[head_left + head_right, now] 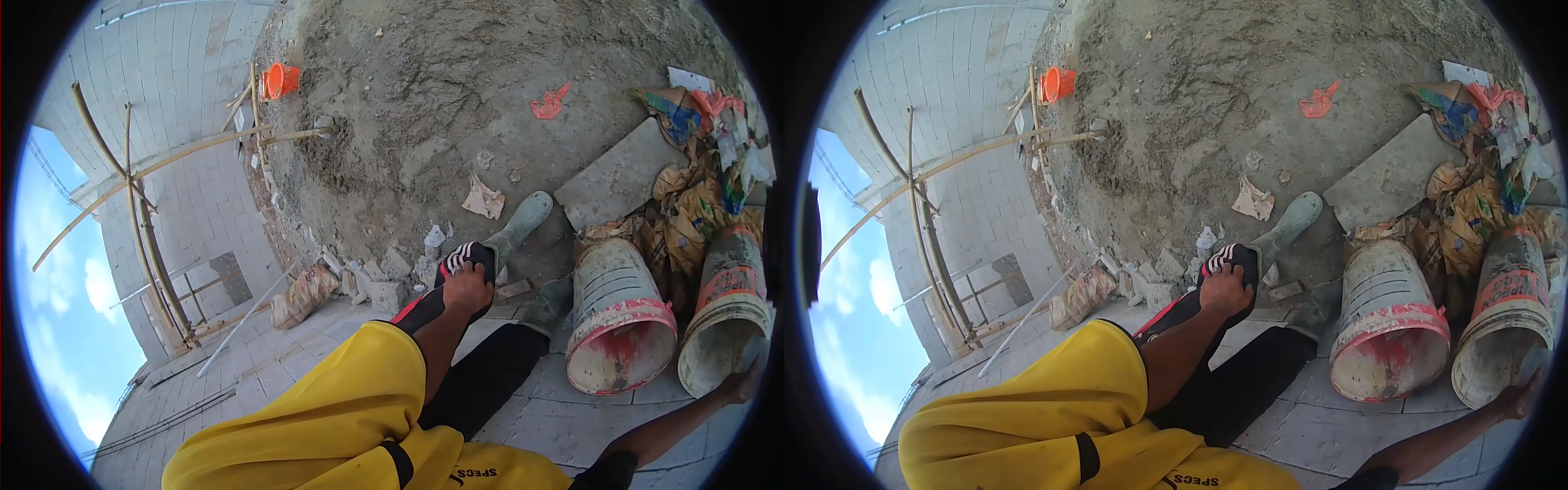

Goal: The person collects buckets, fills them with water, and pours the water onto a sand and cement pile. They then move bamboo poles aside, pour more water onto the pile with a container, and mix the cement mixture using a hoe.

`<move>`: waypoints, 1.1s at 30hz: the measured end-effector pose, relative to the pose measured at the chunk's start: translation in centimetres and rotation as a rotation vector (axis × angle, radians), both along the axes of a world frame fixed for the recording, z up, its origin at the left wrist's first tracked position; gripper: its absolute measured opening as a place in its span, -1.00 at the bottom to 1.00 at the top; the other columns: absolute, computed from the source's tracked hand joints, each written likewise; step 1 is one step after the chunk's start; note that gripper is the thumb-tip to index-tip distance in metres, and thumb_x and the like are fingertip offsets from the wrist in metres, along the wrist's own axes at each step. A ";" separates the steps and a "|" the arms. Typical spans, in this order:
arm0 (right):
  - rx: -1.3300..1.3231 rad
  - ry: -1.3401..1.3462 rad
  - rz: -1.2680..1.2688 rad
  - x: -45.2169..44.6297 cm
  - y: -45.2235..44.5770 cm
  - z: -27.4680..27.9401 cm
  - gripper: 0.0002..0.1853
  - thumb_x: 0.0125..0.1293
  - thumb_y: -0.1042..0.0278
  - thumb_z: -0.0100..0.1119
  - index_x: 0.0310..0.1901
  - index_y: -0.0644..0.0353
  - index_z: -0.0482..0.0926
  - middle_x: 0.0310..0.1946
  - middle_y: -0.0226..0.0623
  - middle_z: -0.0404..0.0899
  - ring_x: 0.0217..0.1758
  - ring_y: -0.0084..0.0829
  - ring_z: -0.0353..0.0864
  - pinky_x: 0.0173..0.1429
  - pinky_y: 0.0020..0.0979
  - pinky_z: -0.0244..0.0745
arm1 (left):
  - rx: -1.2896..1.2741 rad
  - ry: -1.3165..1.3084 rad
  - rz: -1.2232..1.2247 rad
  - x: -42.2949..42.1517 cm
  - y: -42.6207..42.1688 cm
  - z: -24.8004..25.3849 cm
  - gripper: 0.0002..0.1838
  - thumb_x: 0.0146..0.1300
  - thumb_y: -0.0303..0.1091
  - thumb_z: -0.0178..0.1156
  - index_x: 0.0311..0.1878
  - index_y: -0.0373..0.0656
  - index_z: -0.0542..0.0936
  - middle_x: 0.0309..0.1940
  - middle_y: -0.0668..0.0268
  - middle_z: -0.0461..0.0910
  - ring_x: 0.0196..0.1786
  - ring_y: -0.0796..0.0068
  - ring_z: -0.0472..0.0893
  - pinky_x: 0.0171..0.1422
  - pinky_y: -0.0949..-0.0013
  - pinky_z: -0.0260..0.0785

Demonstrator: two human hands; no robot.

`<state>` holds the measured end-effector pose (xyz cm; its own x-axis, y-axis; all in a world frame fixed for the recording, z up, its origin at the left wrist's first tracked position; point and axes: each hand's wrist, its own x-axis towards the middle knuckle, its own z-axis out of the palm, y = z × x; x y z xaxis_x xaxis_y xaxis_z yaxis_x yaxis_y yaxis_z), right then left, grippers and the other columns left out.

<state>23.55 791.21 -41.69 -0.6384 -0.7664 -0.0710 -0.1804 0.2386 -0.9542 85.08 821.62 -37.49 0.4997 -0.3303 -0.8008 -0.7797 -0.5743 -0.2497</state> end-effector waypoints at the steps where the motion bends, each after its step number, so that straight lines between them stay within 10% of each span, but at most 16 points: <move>1: 0.054 0.159 -0.020 1.0 0.9 0.9 -0.39 0.15 0.24 0.41 0.22 0.31 0.49 0.05 0.00 0.62 0.11 -0.12 0.61 0.18 -0.19 0.54 | 0.006 0.003 0.003 -0.2 0.1 -0.1 -0.54 0.23 0.00 0.16 0.05 -0.14 0.49 0.00 0.13 0.51 0.03 0.11 0.61 0.03 0.06 0.48; 5: 0.432 0.903 0.294 1.1 3.6 -2.3 -0.32 0.14 0.20 0.44 0.26 0.32 0.47 0.19 0.03 0.53 0.26 -0.09 0.50 0.34 -0.14 0.38 | 0.015 -0.006 -0.002 -0.2 0.2 0.1 -0.54 0.23 -0.01 0.15 0.06 -0.13 0.48 0.00 0.13 0.51 0.02 0.11 0.62 0.03 0.05 0.48; 6: 0.049 1.193 0.704 -10.2 4.5 -11.7 -0.23 0.12 0.15 0.46 0.31 0.33 0.39 0.32 0.08 0.37 0.35 -0.05 0.39 0.43 -0.10 0.25 | 0.016 -0.004 -0.004 -0.1 0.1 0.0 -0.54 0.24 -0.01 0.15 0.06 -0.13 0.48 0.00 0.12 0.51 0.02 0.11 0.62 0.04 0.05 0.48; 8: 0.477 1.126 0.934 -9.9 3.3 -16.5 -0.20 0.07 0.09 0.51 0.29 0.32 0.41 0.27 0.10 0.40 0.27 -0.05 0.45 0.36 -0.11 0.37 | 0.013 -0.007 -0.005 -0.1 0.3 0.1 -0.54 0.24 -0.01 0.15 0.06 -0.13 0.48 0.00 0.12 0.51 0.02 0.10 0.62 0.04 0.05 0.47; 17: 0.833 1.156 0.473 3.1 0.8 -19.2 -0.28 0.10 0.19 0.49 0.25 0.33 0.43 0.25 0.07 0.41 0.23 -0.06 0.48 0.32 -0.11 0.43 | 0.042 -0.011 -0.033 1.1 0.5 0.2 -0.51 0.25 0.01 0.14 0.09 -0.15 0.47 0.01 0.08 0.51 0.01 0.06 0.63 0.04 0.04 0.48; 27: 0.176 0.628 -0.092 4.7 6.3 -4.4 -0.23 -0.09 0.25 0.65 0.15 0.37 0.48 0.12 -0.06 0.52 0.06 -0.23 0.58 0.22 -0.21 0.59 | -0.057 0.035 0.035 1.7 1.4 -0.2 -0.53 0.22 0.01 0.16 0.06 -0.14 0.50 0.00 0.09 0.51 -0.01 0.10 0.63 0.00 0.06 0.50; 30: 0.274 1.235 0.052 10.9 7.1 7.2 -0.31 -0.03 0.22 0.62 0.12 0.28 0.51 0.09 -0.11 0.58 0.06 -0.14 0.64 0.20 -0.23 0.62 | -0.081 0.049 0.134 2.1 1.4 0.3 -0.52 0.22 0.01 0.17 0.05 -0.14 0.50 0.02 0.10 0.50 -0.01 0.10 0.63 0.00 0.06 0.50; 33: -0.036 1.239 0.375 15.2 6.3 11.7 -0.30 0.00 0.25 0.59 0.19 0.22 0.49 0.14 -0.15 0.55 0.18 -0.14 0.57 0.30 -0.20 0.54 | -0.070 0.067 0.183 2.7 1.6 0.4 -0.52 0.22 0.01 0.17 0.06 -0.13 0.50 0.02 0.12 0.50 0.00 0.10 0.63 0.01 0.06 0.49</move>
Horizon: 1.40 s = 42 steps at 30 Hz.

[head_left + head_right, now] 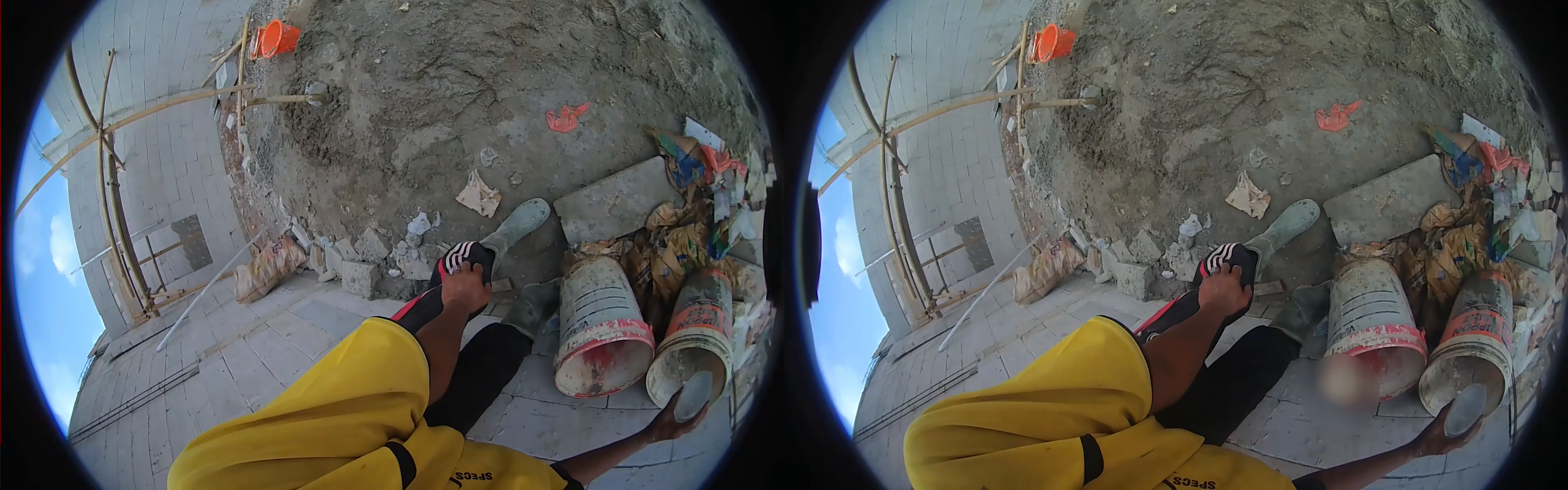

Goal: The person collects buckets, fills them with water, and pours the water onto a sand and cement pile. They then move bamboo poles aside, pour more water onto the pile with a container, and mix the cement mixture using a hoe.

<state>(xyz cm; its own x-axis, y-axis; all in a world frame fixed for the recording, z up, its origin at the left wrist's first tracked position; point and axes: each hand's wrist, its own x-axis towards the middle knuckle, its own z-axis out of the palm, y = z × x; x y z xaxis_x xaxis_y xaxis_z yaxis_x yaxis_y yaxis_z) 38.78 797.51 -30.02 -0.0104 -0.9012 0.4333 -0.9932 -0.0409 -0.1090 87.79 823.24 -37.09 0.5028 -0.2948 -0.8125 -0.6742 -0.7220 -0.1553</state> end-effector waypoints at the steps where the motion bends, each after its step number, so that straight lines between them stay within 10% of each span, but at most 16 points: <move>1: 0.092 -0.056 0.218 3.5 -0.9 0.4 -0.29 0.00 0.31 0.57 0.22 0.19 0.47 0.18 -0.16 0.52 0.26 -0.12 0.50 0.36 -0.14 0.46 | -0.009 0.002 0.016 0.1 0.1 0.0 -0.52 0.22 0.01 0.17 0.06 -0.13 0.50 0.02 0.12 0.50 0.00 0.10 0.63 0.01 0.06 0.49; 5: 0.471 -0.044 0.758 23.2 -1.4 -3.0 -0.36 0.03 0.40 0.34 0.24 0.09 0.47 0.23 -0.19 0.44 0.42 0.04 0.26 0.43 0.17 0.12 | 0.003 0.022 0.090 0.7 0.7 0.2 -0.49 0.23 0.03 0.16 0.11 -0.12 0.48 0.06 0.11 0.48 0.06 0.10 0.61 0.09 0.08 0.46; 15: 0.991 0.270 1.073 76.7 12.7 0.2 -0.30 0.15 0.23 0.27 0.38 0.00 0.33 -0.04 -0.11 0.56 0.05 -0.04 0.47 -0.13 0.07 0.41 | 0.017 0.004 0.158 0.0 0.9 0.5 -0.51 0.21 0.01 0.18 0.10 -0.10 0.49 0.06 0.15 0.48 0.09 0.14 0.59 0.10 0.10 0.43; 21: 1.131 -0.569 0.818 62.0 2.2 -0.6 -0.07 -0.04 0.00 0.50 0.35 0.21 0.31 0.13 0.07 0.53 0.23 0.10 0.51 0.12 -0.10 0.54 | 0.006 -0.004 0.144 0.3 0.5 0.5 -0.52 0.21 0.00 0.18 0.10 -0.10 0.49 0.04 0.17 0.49 0.08 0.15 0.60 0.07 0.09 0.43; 25: 0.724 -1.105 0.535 36.9 -5.2 -1.5 -0.19 0.12 0.35 0.44 0.40 0.25 0.27 0.27 -0.04 0.42 0.27 -0.22 0.45 0.32 -0.19 0.40 | 0.001 0.019 0.136 0.2 0.3 0.3 -0.48 0.21 0.02 0.17 0.11 -0.12 0.48 0.04 0.12 0.48 0.07 0.09 0.60 0.10 0.06 0.44; 29: -0.029 -0.626 -0.084 10.9 -9.5 -1.0 -0.31 0.18 0.18 0.46 0.25 0.35 0.37 0.21 0.05 0.46 0.13 -0.12 0.58 0.18 -0.08 0.59 | 0.036 0.002 0.061 -0.7 -0.2 -0.1 -0.49 0.17 0.01 0.21 0.07 -0.12 0.48 0.01 0.17 0.50 0.07 0.18 0.60 0.06 0.10 0.43; 32: 0.092 0.098 -0.517 -3.9 -10.0 -5.7 -0.23 0.15 0.05 0.45 0.29 0.30 0.34 0.10 0.04 0.55 0.08 -0.08 0.61 0.17 -0.04 0.58 | 0.023 -0.024 0.008 -1.1 -0.7 -0.1 -0.51 0.18 0.00 0.21 0.07 -0.12 0.49 0.00 0.16 0.50 0.06 0.16 0.60 0.05 0.10 0.43; 39: 0.416 0.841 -0.405 -28.0 -6.7 -14.6 -0.30 0.22 0.02 0.27 0.41 -0.44 0.27 0.06 -0.21 0.66 0.00 -0.11 0.69 0.28 0.03 0.39 | 0.052 -0.020 -0.047 -1.7 -0.5 -0.5 -0.50 0.24 0.02 0.14 0.10 -0.14 0.48 0.01 0.11 0.49 0.04 0.09 0.61 0.09 0.06 0.44; 42: 0.371 0.652 -0.423 -26.4 -2.0 -17.0 -0.27 0.23 -0.03 0.25 0.44 -0.19 0.27 0.10 -0.11 0.62 0.08 -0.06 0.65 0.28 0.08 0.38 | 0.071 -0.043 -0.087 -2.2 -0.1 -0.5 -0.50 0.24 0.02 0.14 0.10 -0.15 0.48 0.00 0.10 0.49 0.02 0.09 0.62 0.08 0.07 0.44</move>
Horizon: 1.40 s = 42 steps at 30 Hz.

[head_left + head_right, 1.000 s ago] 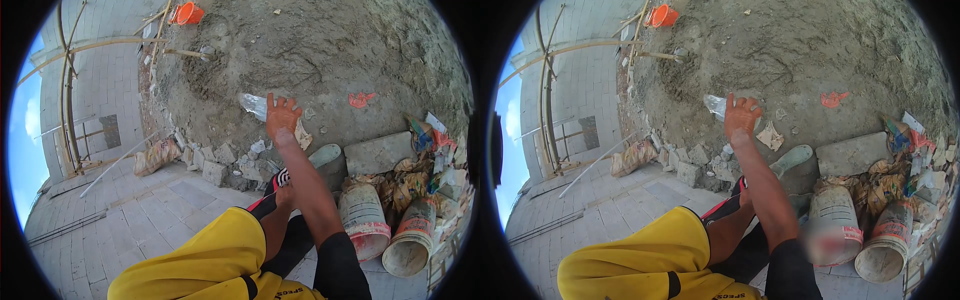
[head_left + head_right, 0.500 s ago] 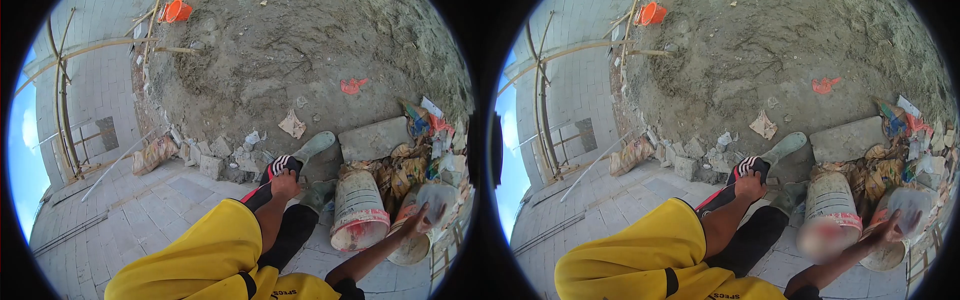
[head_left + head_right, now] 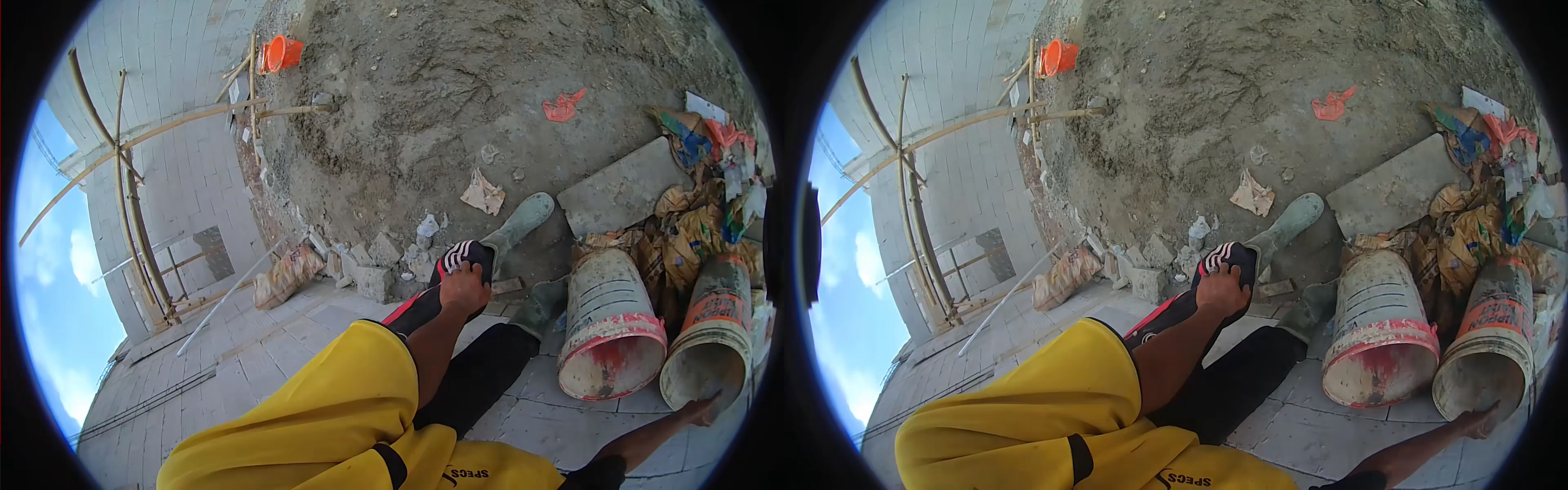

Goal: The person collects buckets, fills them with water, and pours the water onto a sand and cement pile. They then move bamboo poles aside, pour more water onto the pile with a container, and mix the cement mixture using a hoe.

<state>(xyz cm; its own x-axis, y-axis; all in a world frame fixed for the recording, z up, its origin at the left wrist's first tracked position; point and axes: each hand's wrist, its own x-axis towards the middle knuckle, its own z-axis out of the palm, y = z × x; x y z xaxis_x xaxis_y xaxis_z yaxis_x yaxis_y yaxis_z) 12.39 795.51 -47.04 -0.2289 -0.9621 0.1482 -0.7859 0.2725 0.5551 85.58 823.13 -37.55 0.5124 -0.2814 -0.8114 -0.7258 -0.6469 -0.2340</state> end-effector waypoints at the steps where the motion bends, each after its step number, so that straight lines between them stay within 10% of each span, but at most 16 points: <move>1: 0.046 -0.233 0.049 -1.2 0.9 -4.0 -0.27 0.24 0.03 0.27 0.42 -0.02 0.27 0.18 -0.10 0.55 0.15 -0.09 0.60 0.34 0.03 0.34 | -0.009 -0.009 -0.004 -0.2 0.0 0.0 -0.52 0.23 0.01 0.16 0.07 -0.14 0.48 0.01 0.11 0.50 0.03 0.10 0.61 0.07 0.06 0.45; 3: 0.124 -0.708 0.138 -2.6 1.7 -10.9 -0.24 0.25 0.14 0.31 0.38 0.33 0.25 0.34 -0.10 0.40 0.29 -0.16 0.50 0.45 -0.06 0.26 | -0.017 -0.026 -0.019 -0.3 -0.3 -0.2 -0.54 0.21 -0.01 0.18 0.05 -0.13 0.49 0.01 0.12 0.50 0.04 0.10 0.61 0.06 0.05 0.45; 14: 0.293 -0.349 -0.054 11.0 -3.9 -14.7 -0.26 0.24 0.18 0.34 0.37 0.34 0.27 0.34 -0.11 0.40 0.32 -0.27 0.46 0.45 -0.19 0.28 | 0.027 -0.052 -0.086 -0.4 0.0 -0.1 -0.55 0.23 0.00 0.14 0.03 -0.14 0.48 -0.01 0.09 0.51 0.01 0.09 0.63 0.04 0.05 0.47; 22: 0.249 0.072 -0.040 15.0 -1.4 -2.5 -0.26 0.23 0.20 0.37 0.35 0.35 0.28 0.33 -0.12 0.41 0.30 -0.29 0.48 0.42 -0.19 0.35 | -0.017 -0.018 -0.027 0.1 0.2 0.0 -0.52 0.25 0.03 0.14 0.07 -0.12 0.48 0.02 0.10 0.51 0.06 0.09 0.61 0.08 0.06 0.47; 24: -0.741 -1.125 -0.191 17.4 -0.9 4.8 -0.24 0.09 0.25 0.53 0.28 0.34 0.36 0.22 -0.07 0.49 0.15 -0.32 0.58 0.28 -0.22 0.52 | -0.017 0.000 0.037 0.5 -0.2 0.4 -0.50 0.25 0.05 0.15 0.09 -0.12 0.49 0.04 0.11 0.51 0.08 0.10 0.60 0.09 0.06 0.47; 27: -0.511 -0.587 0.173 16.3 1.7 12.5 -0.26 -0.05 0.20 0.64 0.15 0.32 0.50 0.13 -0.05 0.55 -0.01 -0.16 0.67 0.18 -0.22 0.62 | -0.032 0.019 0.078 1.1 0.1 0.5 -0.49 0.24 0.06 0.15 0.09 -0.13 0.50 0.03 0.10 0.51 0.07 0.10 0.61 0.09 0.06 0.47; 36: 0.183 -1.047 0.814 61.3 -1.5 12.7 -0.20 -0.18 0.44 0.42 0.26 0.14 0.46 0.11 -0.16 0.52 0.19 0.00 0.44 0.28 -0.02 0.36 | -0.026 0.082 0.226 2.5 0.4 1.0 -0.45 0.25 0.08 0.11 0.14 -0.13 0.50 0.08 0.07 0.49 0.08 0.09 0.61 0.14 0.07 0.46; 39: 0.520 -0.932 0.811 83.2 -1.4 14.4 0.00 -0.15 0.22 0.53 0.43 -0.20 0.26 0.14 -0.25 0.48 0.24 -0.07 0.41 0.07 0.13 0.45 | -0.049 0.070 0.246 2.5 0.4 1.2 -0.45 0.25 0.08 0.10 0.14 -0.14 0.50 0.08 0.07 0.50 0.08 0.11 0.61 0.14 0.07 0.46; 42: 0.745 -0.864 0.764 97.8 -2.7 16.8 0.00 -0.11 -0.08 0.53 0.41 -0.12 0.23 0.03 -0.15 0.56 0.10 -0.05 0.54 -0.08 0.12 0.50 | -0.055 0.033 0.251 2.9 0.3 0.8 -0.49 0.23 0.05 0.15 0.09 -0.13 0.49 0.06 0.11 0.50 0.10 0.12 0.60 0.14 0.06 0.44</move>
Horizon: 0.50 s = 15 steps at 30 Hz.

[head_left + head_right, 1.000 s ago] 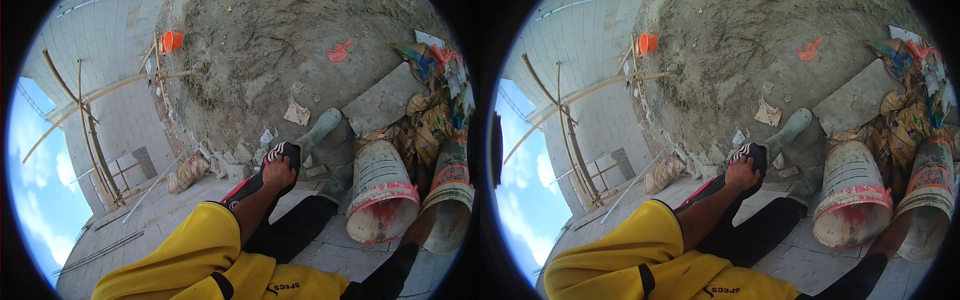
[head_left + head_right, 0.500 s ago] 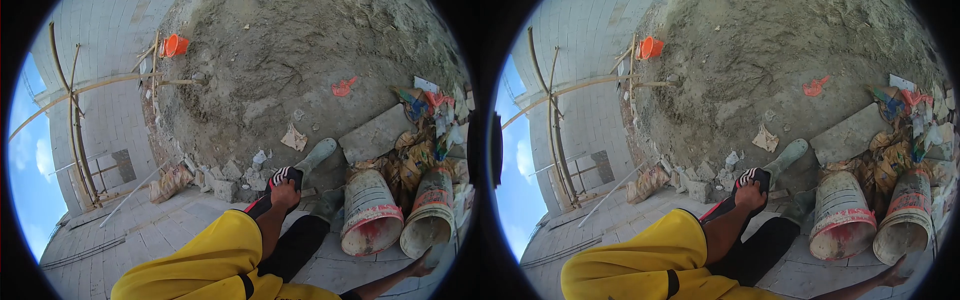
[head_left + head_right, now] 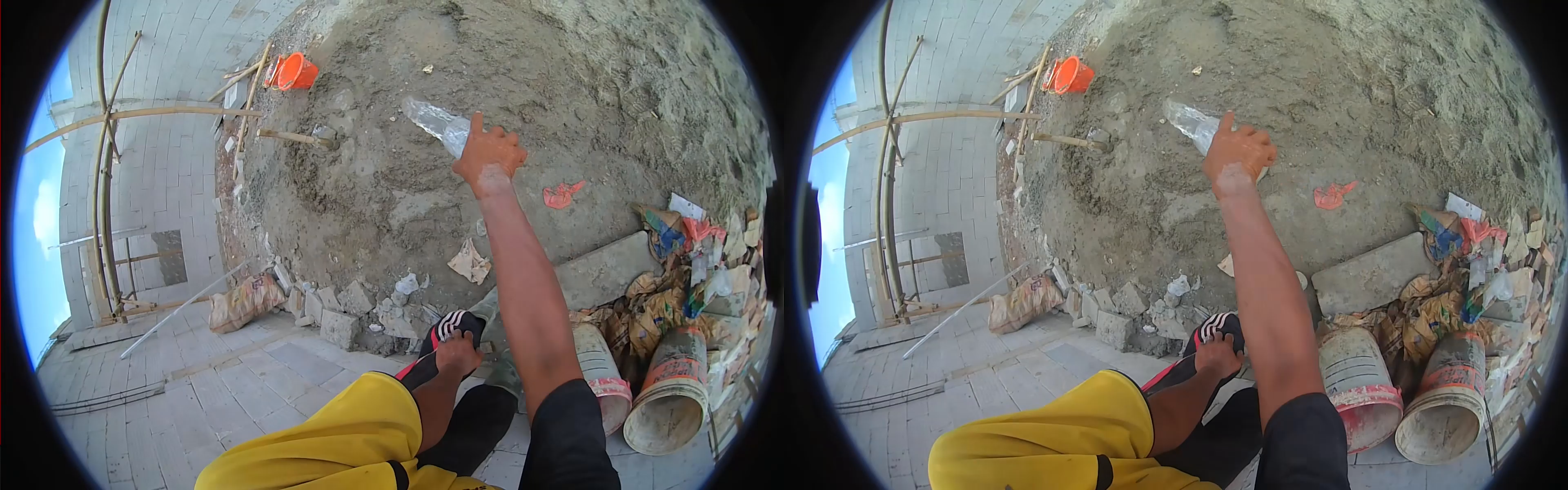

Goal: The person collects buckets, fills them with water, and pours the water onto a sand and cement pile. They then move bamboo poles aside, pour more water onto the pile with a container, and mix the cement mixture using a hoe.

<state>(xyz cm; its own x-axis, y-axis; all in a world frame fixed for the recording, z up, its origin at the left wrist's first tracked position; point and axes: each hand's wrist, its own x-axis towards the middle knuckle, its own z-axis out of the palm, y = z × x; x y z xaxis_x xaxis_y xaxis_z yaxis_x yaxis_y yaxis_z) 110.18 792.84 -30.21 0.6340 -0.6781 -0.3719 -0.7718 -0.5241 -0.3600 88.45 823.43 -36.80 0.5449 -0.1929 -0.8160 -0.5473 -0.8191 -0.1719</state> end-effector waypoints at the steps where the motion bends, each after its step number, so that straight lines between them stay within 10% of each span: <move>1: 0.106 -0.021 -0.026 1.8 -0.9 1.9 0.00 -0.09 -0.11 0.50 0.41 -0.06 0.22 0.01 -0.13 0.58 0.09 -0.02 0.57 -0.07 0.08 0.53 | 0.014 0.005 0.012 -0.2 0.2 0.0 -0.50 0.23 0.04 0.14 0.09 -0.13 0.50 0.07 0.11 0.50 0.11 0.11 0.59 0.15 0.06 0.44; 6: 0.395 -0.369 -0.188 -4.4 -4.3 4.0 0.02 -0.01 -0.16 0.42 0.41 0.17 0.19 0.03 0.00 0.60 0.12 0.06 0.59 0.09 -0.05 0.54 | 0.035 0.011 -0.019 0.5 -1.1 -0.2 -0.47 0.23 0.05 0.12 0.10 -0.14 0.50 0.08 0.08 0.51 0.12 0.09 0.59 0.16 0.07 0.45; 12: 0.472 -1.014 -0.875 -39.3 -2.2 0.7 -0.07 -0.10 0.19 0.60 0.32 0.29 0.34 0.26 -0.06 0.40 0.40 -0.19 0.35 0.45 -0.18 0.22 | 0.062 -0.012 -0.287 -0.9 -2.9 0.1 -0.42 0.20 0.11 0.14 0.08 -0.21 0.54 0.06 0.04 0.56 0.04 0.02 0.64 0.12 0.03 0.49; 15: -0.197 -1.080 -1.379 -56.2 1.2 2.6 -0.06 -0.14 0.13 0.63 0.27 0.34 0.34 0.15 -0.08 0.49 0.20 -0.19 0.52 0.29 -0.10 0.42 | 0.082 -0.025 -0.378 -1.5 -3.1 -0.7 -0.41 0.20 0.11 0.15 0.09 -0.21 0.54 0.05 0.04 0.57 0.05 0.01 0.63 0.11 0.02 0.49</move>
